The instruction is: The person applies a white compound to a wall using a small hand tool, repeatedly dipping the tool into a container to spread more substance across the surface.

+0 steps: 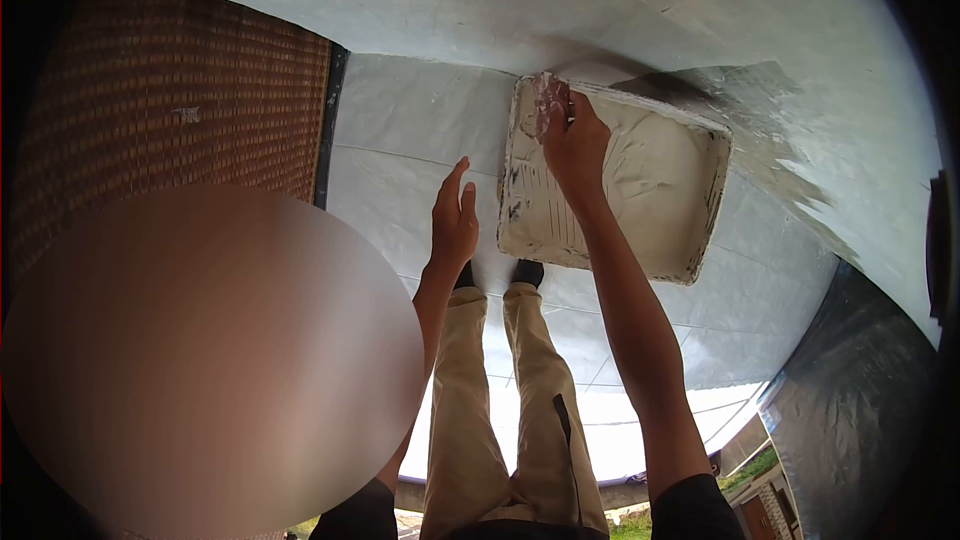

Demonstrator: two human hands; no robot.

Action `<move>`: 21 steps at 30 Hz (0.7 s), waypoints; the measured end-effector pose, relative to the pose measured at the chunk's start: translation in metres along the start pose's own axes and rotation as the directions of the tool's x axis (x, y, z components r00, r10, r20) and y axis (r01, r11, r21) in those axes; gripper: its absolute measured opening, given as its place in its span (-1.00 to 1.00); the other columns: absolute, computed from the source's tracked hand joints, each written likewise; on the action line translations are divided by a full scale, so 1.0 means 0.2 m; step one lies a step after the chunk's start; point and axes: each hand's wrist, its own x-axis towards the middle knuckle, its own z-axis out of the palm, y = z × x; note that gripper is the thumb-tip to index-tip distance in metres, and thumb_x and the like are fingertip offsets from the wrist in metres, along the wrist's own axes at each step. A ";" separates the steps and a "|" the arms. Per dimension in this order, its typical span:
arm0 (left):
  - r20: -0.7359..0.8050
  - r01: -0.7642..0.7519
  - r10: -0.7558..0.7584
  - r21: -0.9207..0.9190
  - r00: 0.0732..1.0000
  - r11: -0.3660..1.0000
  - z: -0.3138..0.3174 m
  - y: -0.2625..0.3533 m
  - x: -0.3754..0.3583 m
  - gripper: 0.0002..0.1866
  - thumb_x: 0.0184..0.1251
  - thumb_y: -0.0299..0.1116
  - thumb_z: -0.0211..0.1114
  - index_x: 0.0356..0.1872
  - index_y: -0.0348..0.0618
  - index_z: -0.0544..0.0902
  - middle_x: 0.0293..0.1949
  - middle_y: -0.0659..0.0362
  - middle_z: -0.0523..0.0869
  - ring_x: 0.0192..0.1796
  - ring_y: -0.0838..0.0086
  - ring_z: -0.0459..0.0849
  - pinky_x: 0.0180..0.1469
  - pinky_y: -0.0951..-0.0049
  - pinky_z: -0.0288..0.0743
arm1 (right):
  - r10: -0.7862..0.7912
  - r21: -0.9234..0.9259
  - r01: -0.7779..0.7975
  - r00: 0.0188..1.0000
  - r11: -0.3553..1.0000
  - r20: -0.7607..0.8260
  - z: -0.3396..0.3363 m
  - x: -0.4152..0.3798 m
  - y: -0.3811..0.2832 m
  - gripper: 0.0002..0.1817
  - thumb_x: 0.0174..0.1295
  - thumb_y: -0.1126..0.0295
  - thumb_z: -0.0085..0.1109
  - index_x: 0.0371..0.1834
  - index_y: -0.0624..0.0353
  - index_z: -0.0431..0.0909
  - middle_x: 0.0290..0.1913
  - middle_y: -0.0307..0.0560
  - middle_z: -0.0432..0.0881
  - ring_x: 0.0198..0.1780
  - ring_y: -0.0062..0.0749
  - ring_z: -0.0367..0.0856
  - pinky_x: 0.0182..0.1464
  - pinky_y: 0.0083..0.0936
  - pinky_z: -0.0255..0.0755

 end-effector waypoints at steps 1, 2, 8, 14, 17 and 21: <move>0.001 0.007 -0.007 0.000 1.000 1.000 0.00 0.00 0.00 -0.56 0.54 -0.40 -0.10 0.38 -0.23 0.34 0.33 -0.03 0.46 0.43 0.24 0.35 0.47 0.31 0.11 | 0.005 0.027 -0.005 1.000 1.000 0.002 0.00 0.00 0.02 -0.72 0.27 0.42 0.14 -0.01 0.33 0.57 -0.28 0.13 0.72 -0.27 -0.10 0.74 -0.17 -0.29 0.56; 0.000 0.005 -0.005 -0.002 1.000 1.000 0.00 0.01 0.00 -0.56 0.54 -0.40 -0.10 0.38 -0.23 0.34 0.33 -0.03 0.46 0.43 0.24 0.35 0.47 0.31 0.11 | 0.004 0.027 -0.004 1.000 1.000 0.001 -0.01 0.00 0.04 -0.72 0.27 0.42 0.14 -0.01 0.33 0.57 -0.28 0.13 0.72 -0.27 -0.10 0.74 -0.17 -0.29 0.56; 0.009 0.005 -0.004 -0.015 1.000 1.000 0.00 0.01 -0.01 -0.56 0.54 -0.41 -0.10 0.38 -0.23 0.35 0.33 -0.03 0.47 0.43 0.24 0.35 0.47 0.31 0.11 | 0.075 0.088 -0.076 0.997 0.993 0.012 -0.04 0.01 0.05 -0.76 0.24 0.45 0.16 -0.06 0.32 0.59 -0.31 0.16 0.71 -0.24 0.02 0.72 -0.14 -0.29 0.54; -0.005 -0.028 0.028 -0.002 1.000 1.000 -0.02 0.02 -0.01 -0.57 0.53 -0.41 -0.10 0.37 -0.24 0.36 0.32 -0.04 0.48 0.42 0.23 0.37 0.46 0.32 0.13 | 0.117 0.138 -0.121 0.992 0.983 0.039 0.00 0.02 0.17 -0.73 0.24 0.45 0.15 -0.02 0.30 0.60 -0.27 0.12 0.73 -0.20 -0.05 0.73 -0.11 -0.33 0.53; -0.001 -0.007 0.007 -0.005 1.000 1.000 -0.03 0.02 -0.02 -0.56 0.53 -0.41 -0.10 0.37 -0.24 0.36 0.32 -0.05 0.47 0.43 0.23 0.37 0.46 0.32 0.14 | 0.157 0.208 -0.168 0.985 0.964 0.070 0.00 0.02 0.19 -0.72 0.25 0.45 0.14 -0.01 0.30 0.60 -0.26 0.11 0.73 -0.20 -0.12 0.73 -0.10 -0.36 0.53; -0.006 -0.028 0.028 -0.005 1.000 1.000 -0.03 0.02 -0.03 -0.56 0.53 -0.41 -0.10 0.37 -0.24 0.36 0.32 -0.04 0.48 0.43 0.23 0.36 0.46 0.31 0.14 | 0.284 0.333 -0.320 0.946 0.887 0.154 -0.02 0.02 0.18 -0.71 0.28 0.44 0.13 0.03 0.32 0.58 -0.21 0.07 0.74 -0.19 -0.28 0.73 -0.10 -0.46 0.50</move>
